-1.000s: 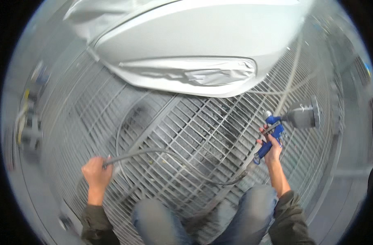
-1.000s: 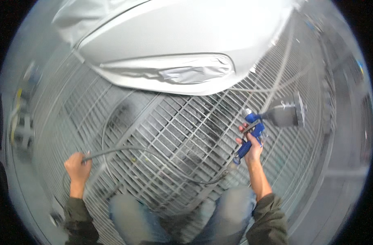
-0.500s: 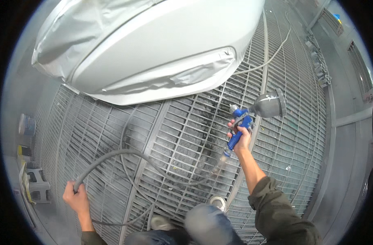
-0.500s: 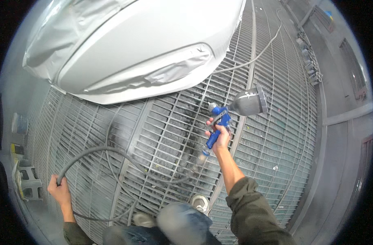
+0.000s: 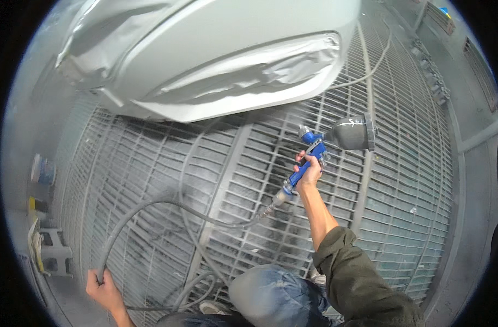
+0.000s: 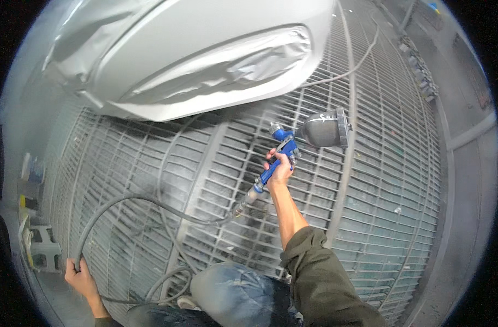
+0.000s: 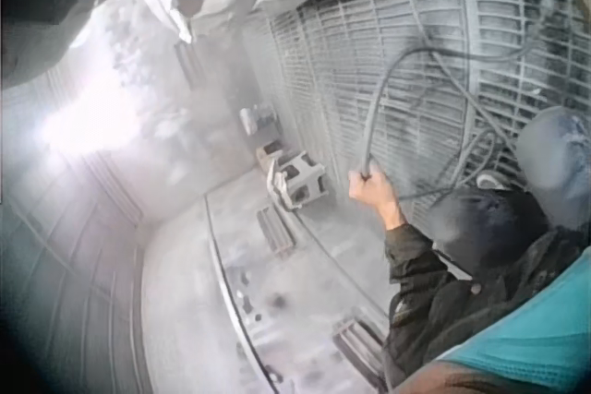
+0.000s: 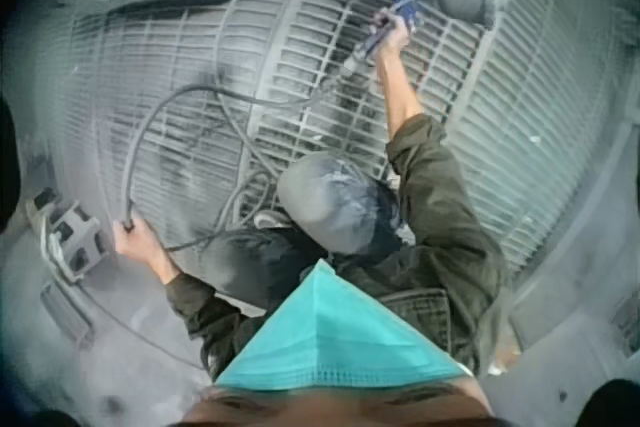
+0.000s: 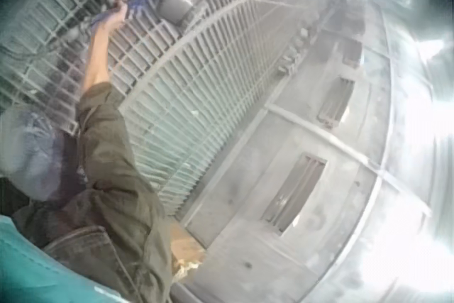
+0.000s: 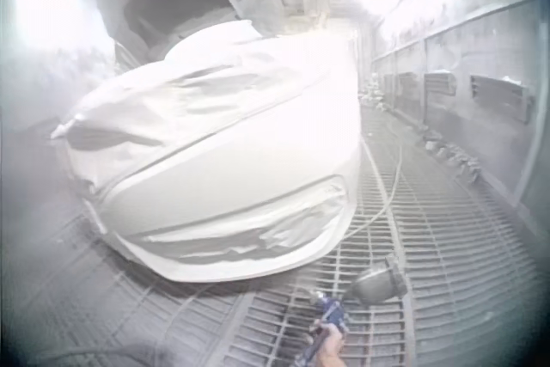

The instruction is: The person applies masking tape and newspaper to a car's front fender and hood, then uses a spray gun to apply white paint to the exposed fender area. After painting, the person removes the masking tape and newspaper.

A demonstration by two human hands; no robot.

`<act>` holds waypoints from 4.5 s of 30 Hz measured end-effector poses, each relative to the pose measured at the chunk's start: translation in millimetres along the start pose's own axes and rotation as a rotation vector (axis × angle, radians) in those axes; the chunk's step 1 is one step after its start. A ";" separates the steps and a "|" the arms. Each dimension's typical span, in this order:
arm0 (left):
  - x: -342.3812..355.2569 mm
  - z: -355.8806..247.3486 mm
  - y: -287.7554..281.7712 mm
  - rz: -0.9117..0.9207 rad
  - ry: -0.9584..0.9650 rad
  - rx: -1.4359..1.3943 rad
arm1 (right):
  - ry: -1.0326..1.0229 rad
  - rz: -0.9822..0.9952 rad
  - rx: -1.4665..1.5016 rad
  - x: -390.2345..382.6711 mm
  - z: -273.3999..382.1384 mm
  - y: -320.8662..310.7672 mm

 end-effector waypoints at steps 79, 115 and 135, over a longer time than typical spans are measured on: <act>-33.9 -33.4 2.7 0.077 0.062 -0.050 | -0.575 0.684 -0.627 -119.7 84.5 163.0; -29.5 83.8 -75.4 -0.115 -0.205 0.000 | -0.677 0.861 -1.132 -279.5 14.6 368.1; 81.6 -76.7 -119.0 0.681 -0.250 0.046 | -0.356 0.469 -1.207 -195.6 315.3 350.5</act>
Point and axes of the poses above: each hand's wrist, its own x-axis towards the middle knuckle, its own y-axis out of the palm, z = x × y, the point moved 7 cm from there along x, towards the middle knuckle, and after that the axes turned 4 degrees about -z, right-handed, at the moved point
